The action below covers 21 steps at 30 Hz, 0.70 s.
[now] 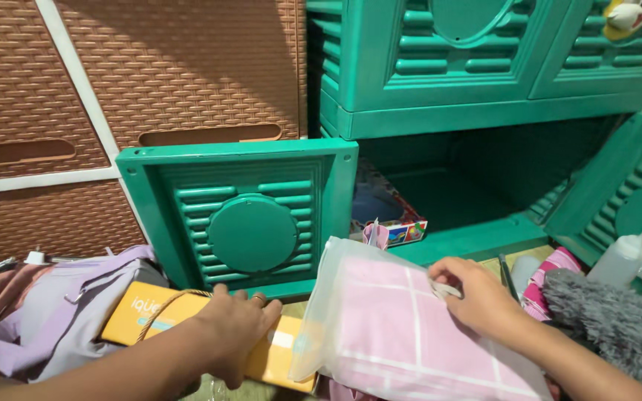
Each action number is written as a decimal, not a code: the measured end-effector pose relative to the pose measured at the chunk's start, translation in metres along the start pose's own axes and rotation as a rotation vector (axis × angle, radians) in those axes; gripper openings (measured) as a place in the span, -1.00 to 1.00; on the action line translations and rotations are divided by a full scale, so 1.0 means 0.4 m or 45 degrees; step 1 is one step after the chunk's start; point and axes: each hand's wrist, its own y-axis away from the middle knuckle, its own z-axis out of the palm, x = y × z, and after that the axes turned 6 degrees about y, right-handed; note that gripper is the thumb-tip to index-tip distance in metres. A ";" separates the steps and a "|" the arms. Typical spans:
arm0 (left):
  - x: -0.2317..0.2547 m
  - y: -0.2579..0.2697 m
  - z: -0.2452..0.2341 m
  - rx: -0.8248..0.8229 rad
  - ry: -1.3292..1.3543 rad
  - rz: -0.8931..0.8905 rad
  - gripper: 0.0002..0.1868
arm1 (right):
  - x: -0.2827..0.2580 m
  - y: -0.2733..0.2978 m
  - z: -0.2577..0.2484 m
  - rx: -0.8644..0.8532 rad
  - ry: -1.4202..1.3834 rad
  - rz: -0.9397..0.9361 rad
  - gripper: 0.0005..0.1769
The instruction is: The person wipes the inside of a green plastic storage cabinet with a white cloth. They then place several items, including a pink cloth, a box of baby socks, and a yellow box, into the cabinet.
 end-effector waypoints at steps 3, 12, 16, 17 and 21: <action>-0.022 0.005 0.020 0.119 0.058 0.100 0.09 | 0.027 -0.002 -0.009 0.075 0.043 0.080 -0.71; -0.106 0.029 -0.229 0.017 0.047 0.062 0.03 | 0.121 -0.016 -0.089 0.113 -0.635 0.539 -0.83; -0.181 0.073 -0.451 0.089 0.147 -0.066 -0.03 | 0.111 -0.014 -0.128 0.178 -0.729 0.684 -0.83; -0.199 0.088 -0.502 0.141 0.205 -0.075 -0.05 | 0.106 -0.009 -0.134 0.195 -0.739 0.717 -0.82; -0.271 0.153 -0.701 0.535 0.539 -0.047 -0.20 | 0.085 -0.001 -0.169 0.240 -1.103 0.789 -0.83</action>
